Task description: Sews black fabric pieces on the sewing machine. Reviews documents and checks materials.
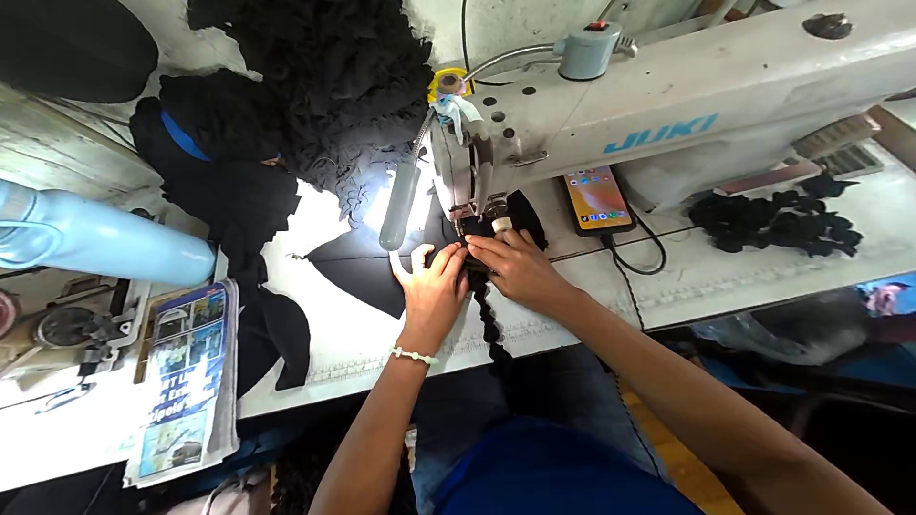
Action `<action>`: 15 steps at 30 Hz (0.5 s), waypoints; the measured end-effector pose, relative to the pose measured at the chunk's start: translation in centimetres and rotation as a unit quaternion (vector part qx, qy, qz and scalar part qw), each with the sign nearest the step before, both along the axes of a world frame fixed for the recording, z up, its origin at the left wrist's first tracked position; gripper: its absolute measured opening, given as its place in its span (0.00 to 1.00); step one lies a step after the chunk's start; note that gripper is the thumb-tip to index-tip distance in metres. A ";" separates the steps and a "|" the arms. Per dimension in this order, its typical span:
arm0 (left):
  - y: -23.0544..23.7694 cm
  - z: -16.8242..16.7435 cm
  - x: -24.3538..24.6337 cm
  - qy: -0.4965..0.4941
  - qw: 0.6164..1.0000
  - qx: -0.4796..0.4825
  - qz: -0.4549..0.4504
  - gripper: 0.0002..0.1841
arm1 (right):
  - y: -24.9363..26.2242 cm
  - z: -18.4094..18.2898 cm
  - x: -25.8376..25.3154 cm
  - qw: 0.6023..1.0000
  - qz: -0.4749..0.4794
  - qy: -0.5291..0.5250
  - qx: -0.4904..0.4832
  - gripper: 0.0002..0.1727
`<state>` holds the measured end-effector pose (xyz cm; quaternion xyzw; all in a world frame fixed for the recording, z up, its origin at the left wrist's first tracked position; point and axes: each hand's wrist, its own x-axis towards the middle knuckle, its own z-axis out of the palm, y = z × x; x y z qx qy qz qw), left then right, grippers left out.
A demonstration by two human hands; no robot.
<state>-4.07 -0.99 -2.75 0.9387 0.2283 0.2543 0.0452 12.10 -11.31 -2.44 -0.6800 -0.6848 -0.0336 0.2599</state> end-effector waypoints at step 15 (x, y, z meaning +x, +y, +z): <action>2.6 0.9 -0.1 0.051 0.997 -0.003 -0.064 0.15 | 1.4 -0.1 1.5 0.999 0.019 -0.031 -0.014 0.22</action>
